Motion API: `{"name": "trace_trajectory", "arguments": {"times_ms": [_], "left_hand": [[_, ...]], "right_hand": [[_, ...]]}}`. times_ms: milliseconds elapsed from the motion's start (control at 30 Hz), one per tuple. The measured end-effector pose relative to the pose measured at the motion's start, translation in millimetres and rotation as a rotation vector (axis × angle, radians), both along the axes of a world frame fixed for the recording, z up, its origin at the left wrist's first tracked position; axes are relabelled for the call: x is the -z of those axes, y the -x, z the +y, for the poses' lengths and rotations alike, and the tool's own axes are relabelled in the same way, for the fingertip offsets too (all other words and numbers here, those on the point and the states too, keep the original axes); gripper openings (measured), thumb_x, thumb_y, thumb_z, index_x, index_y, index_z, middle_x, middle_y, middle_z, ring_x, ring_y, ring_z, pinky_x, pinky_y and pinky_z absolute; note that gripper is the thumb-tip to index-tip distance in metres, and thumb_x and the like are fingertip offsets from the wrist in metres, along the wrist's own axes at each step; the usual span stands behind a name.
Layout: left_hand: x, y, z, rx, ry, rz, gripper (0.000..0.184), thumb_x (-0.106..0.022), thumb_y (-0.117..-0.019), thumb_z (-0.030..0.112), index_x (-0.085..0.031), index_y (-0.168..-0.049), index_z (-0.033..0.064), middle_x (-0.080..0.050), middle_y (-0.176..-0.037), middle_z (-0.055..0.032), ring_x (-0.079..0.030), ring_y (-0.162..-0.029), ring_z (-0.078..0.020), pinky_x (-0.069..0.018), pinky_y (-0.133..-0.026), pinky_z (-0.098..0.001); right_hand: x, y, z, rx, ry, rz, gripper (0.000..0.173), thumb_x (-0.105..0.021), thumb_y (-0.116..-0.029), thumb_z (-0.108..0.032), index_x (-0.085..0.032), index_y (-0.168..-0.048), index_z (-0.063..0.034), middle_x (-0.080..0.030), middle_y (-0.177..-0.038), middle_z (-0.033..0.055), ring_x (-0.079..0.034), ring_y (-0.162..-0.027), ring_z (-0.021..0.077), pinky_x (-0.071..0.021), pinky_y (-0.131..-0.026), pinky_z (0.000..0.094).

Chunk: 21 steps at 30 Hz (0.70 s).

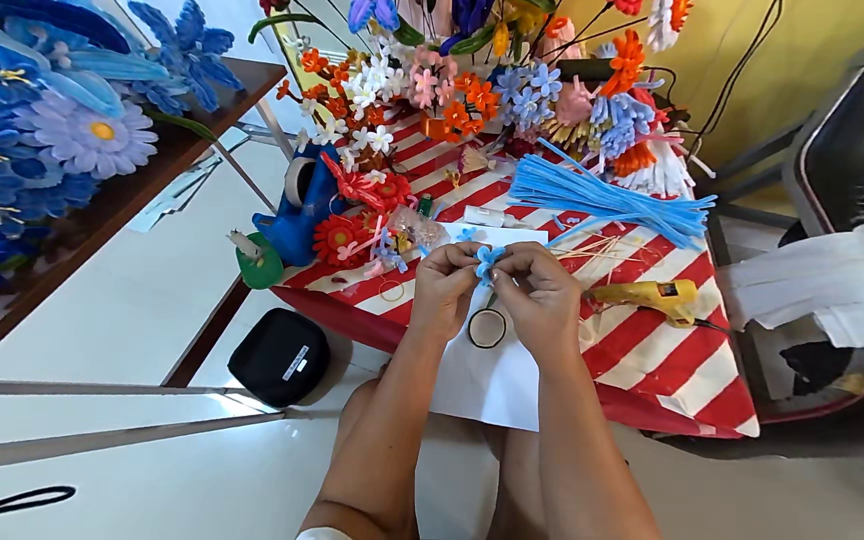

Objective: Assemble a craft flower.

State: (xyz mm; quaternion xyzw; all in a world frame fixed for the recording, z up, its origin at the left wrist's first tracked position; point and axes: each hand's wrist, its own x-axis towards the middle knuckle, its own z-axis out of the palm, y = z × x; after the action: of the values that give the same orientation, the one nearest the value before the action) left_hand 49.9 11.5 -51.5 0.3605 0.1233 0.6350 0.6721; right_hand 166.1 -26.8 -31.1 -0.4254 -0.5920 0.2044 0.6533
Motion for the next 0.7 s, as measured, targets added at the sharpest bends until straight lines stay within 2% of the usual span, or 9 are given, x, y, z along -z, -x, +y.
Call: {"name": "trace_trajectory", "arguments": {"times_ms": [167, 333, 467, 600, 700], "left_hand": [[1, -1, 1, -0.022, -0.024, 0.031, 0.022, -0.068, -0.0842, -0.007, -0.075, -0.08, 0.0138, -0.074, -0.094, -0.0021, -0.07, -0.085, -0.0075, -0.0596, -0.078, -0.0244], [6, 0, 2, -0.106, -0.177, 0.163, 0.018, -0.07, -0.0871, -0.004, -0.077, -0.091, 0.012, -0.074, -0.099, -0.0008, -0.07, -0.087, -0.0062, -0.0593, -0.08, -0.0248], [7, -4, 0, -0.182, -0.239, 0.22, 0.019, -0.069, -0.0874, -0.006, -0.075, -0.091, 0.0116, -0.074, -0.103, 0.0002, -0.07, -0.088, -0.0051, -0.0598, -0.08, -0.0242], [9, -2, 0, -0.211, -0.342, 0.283, 0.019, -0.066, -0.0903, -0.006, -0.076, -0.097, 0.0093, -0.073, -0.109, -0.0002, -0.07, -0.096, -0.0067, -0.0602, -0.084, -0.0263], [13, 0, 2, -0.193, -0.461, 0.277, 0.021, -0.066, -0.0917, 0.001, -0.075, -0.108, 0.0113, -0.069, -0.119, 0.0024, -0.067, -0.105, -0.0064, -0.0588, -0.089, -0.0263]], "right_hand": [[-1, 1, -2, -0.011, 0.005, 0.045, 0.003, -0.065, -0.0834, 0.003, -0.067, -0.084, 0.0003, -0.067, -0.098, 0.0046, -0.066, -0.083, 0.0026, -0.0583, -0.073, 0.0177], [-3, 1, -3, 0.007, 0.005, 0.076, 0.004, -0.065, -0.083, 0.004, -0.066, -0.084, 0.0003, -0.067, -0.098, 0.004, -0.065, -0.082, 0.0017, -0.058, -0.073, 0.017], [-5, 2, -4, 0.013, 0.011, 0.1, 0.005, -0.064, -0.0835, 0.004, -0.067, -0.084, -0.0008, -0.067, -0.097, 0.0032, -0.066, -0.082, 0.0025, -0.0587, -0.073, 0.0179], [-5, 1, -4, 0.014, 0.015, 0.105, 0.005, -0.064, -0.0837, 0.004, -0.067, -0.084, -0.0007, -0.067, -0.097, 0.0035, -0.065, -0.081, 0.0027, -0.0586, -0.072, 0.018], [-5, 1, -3, 0.038, 0.004, 0.101, 0.005, -0.064, -0.0832, 0.003, -0.066, -0.083, -0.0015, -0.067, -0.096, 0.0031, -0.065, -0.08, 0.002, -0.0579, -0.071, 0.0172]]}}
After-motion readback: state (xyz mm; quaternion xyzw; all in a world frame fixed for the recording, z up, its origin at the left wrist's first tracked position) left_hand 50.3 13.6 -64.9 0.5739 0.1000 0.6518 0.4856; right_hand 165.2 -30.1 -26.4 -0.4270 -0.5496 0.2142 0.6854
